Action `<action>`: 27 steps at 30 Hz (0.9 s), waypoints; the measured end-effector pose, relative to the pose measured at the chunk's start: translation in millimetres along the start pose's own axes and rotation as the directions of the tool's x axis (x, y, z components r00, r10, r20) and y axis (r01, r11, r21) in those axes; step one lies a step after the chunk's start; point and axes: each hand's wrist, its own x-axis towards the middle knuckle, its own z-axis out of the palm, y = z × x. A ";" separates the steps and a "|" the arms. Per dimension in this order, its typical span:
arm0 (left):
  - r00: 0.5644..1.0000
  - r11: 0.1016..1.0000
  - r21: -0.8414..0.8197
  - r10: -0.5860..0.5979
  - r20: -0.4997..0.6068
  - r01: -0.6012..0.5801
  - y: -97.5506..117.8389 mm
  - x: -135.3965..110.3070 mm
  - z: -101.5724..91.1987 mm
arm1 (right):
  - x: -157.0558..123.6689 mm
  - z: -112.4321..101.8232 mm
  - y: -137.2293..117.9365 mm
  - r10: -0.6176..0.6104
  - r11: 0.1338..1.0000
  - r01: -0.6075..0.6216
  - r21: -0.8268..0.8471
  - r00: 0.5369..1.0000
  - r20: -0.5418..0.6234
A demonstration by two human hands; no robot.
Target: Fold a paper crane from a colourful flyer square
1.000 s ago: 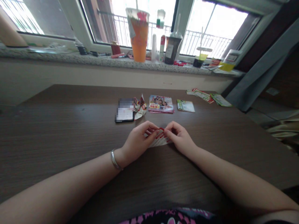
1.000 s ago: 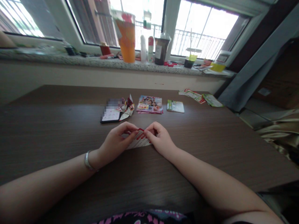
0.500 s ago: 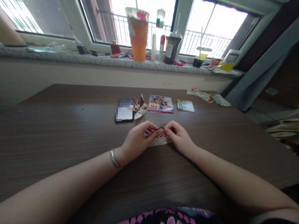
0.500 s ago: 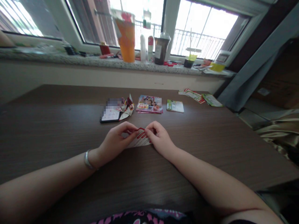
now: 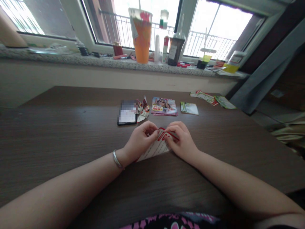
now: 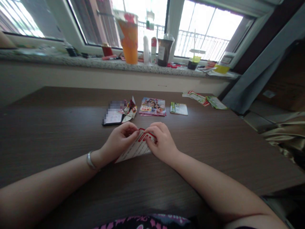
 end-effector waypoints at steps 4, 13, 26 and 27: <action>0.997 0.997 -0.016 -0.076 0.002 0.076 -13.8 10.5 -2.8 | -1.0 -0.7 0.8 -0.184 0.954 0.229 -0.194 0.957 0.226; 0.998 0.948 0.316 -0.052 0.046 0.035 -28.5 16.5 -9.6 | 0.8 5.2 10.9 -0.259 0.908 0.369 -0.198 0.866 0.428; 0.985 0.844 0.521 0.047 0.167 -0.128 -31.6 18.7 -13.4 | 1.0 8.2 14.2 -0.275 0.913 0.383 -0.140 0.832 0.482; 0.983 0.830 0.539 0.060 0.176 -0.147 -32.2 19.1 -13.9 | 0.6 8.5 14.8 -0.280 0.913 0.387 -0.132 0.828 0.486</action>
